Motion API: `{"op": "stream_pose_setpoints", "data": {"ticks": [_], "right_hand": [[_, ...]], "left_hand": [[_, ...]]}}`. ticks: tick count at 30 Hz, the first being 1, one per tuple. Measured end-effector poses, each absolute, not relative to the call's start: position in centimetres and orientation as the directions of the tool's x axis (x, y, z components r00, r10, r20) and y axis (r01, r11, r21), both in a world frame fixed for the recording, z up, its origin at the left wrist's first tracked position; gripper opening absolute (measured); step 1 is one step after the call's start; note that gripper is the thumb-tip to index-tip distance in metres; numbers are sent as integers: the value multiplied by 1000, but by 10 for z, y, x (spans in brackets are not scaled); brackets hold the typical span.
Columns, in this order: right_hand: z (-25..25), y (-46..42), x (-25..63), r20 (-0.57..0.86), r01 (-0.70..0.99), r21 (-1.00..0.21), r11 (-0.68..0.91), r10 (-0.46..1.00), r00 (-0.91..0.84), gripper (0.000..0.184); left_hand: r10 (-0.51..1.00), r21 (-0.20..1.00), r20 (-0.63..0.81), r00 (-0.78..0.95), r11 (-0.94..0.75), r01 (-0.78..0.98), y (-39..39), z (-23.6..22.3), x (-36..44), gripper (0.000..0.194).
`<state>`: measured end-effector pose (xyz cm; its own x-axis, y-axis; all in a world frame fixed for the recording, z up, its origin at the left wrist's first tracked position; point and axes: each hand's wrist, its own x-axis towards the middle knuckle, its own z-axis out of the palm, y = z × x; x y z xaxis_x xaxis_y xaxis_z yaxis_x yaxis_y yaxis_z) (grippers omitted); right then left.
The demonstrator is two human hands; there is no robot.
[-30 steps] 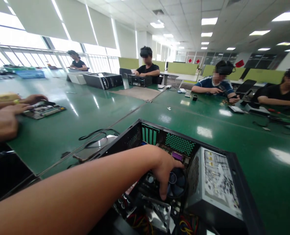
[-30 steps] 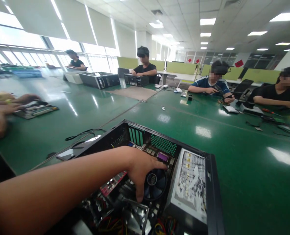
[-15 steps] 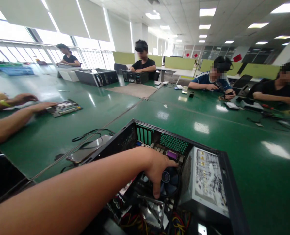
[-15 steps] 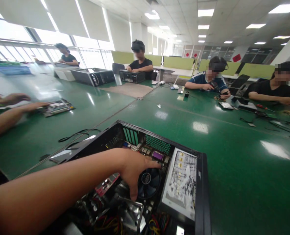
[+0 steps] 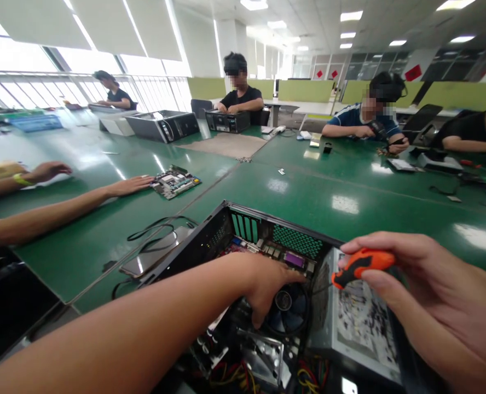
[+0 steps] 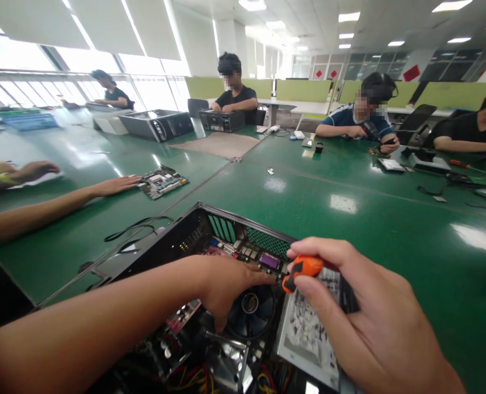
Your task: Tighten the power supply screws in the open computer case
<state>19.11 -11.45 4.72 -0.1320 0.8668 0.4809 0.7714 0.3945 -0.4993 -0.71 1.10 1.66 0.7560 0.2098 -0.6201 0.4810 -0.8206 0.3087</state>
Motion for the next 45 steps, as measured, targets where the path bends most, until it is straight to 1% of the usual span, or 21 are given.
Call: {"op": "stream_pose_setpoints", "data": {"ticks": [1, 2, 4, 7, 13, 21, 24, 26, 30, 35, 42, 45], "right_hand": [[49, -109, 188, 427, 779, -522, 348, 897, -115, 27], [49, -105, 187, 384, 786, -514, 344, 911, -148, 27], [45, -100, 188, 343, 785, -515, 346, 922, -182, 25], [42, -95, 188, 306, 763, -535, 362, 925, -224, 22], [43, -85, 179, 256, 720, -571, 394, 919, -300, 20], [40, -86, 179, 262, 739, -538, 404, 914, -309, 17], [39, -84, 179, 309, 741, -508, 439, 896, -320, 17], [38, -83, 180, 336, 727, -511, 459, 885, -323, 21], [38, -82, 181, 326, 710, -534, 459, 886, -328, 34], [35, -81, 180, 338, 705, -505, 499, 865, -370, 44], [37, -81, 180, 302, 705, -529, 472, 881, -363, 36], [36, -82, 181, 319, 690, -534, 488, 873, -370, 34]], "left_hand": [[211, 309, -617, 758, -821, 480, 11, 17, -6, 123], [216, 306, -617, 757, -820, 484, 11, 17, -6, 123], [229, 295, -622, 749, -817, 495, 11, 16, -5, 124], [236, 281, -633, 737, -817, 503, 11, 15, -6, 125], [208, 309, -626, 752, -819, 483, 12, 17, -7, 126], [243, 285, -641, 728, -806, 520, 10, 18, -6, 121], [244, 285, -646, 724, -803, 524, 11, 18, -6, 120], [233, 290, -648, 725, -805, 518, 11, 17, -6, 121], [241, 296, -643, 727, -797, 526, 11, 16, -7, 122], [256, 300, -644, 721, -783, 545, 10, 18, -6, 123], [264, 261, -664, 700, -795, 548, 7, 22, -3, 124], [264, 268, -666, 698, -788, 554, 7, 23, -3, 124]]}}
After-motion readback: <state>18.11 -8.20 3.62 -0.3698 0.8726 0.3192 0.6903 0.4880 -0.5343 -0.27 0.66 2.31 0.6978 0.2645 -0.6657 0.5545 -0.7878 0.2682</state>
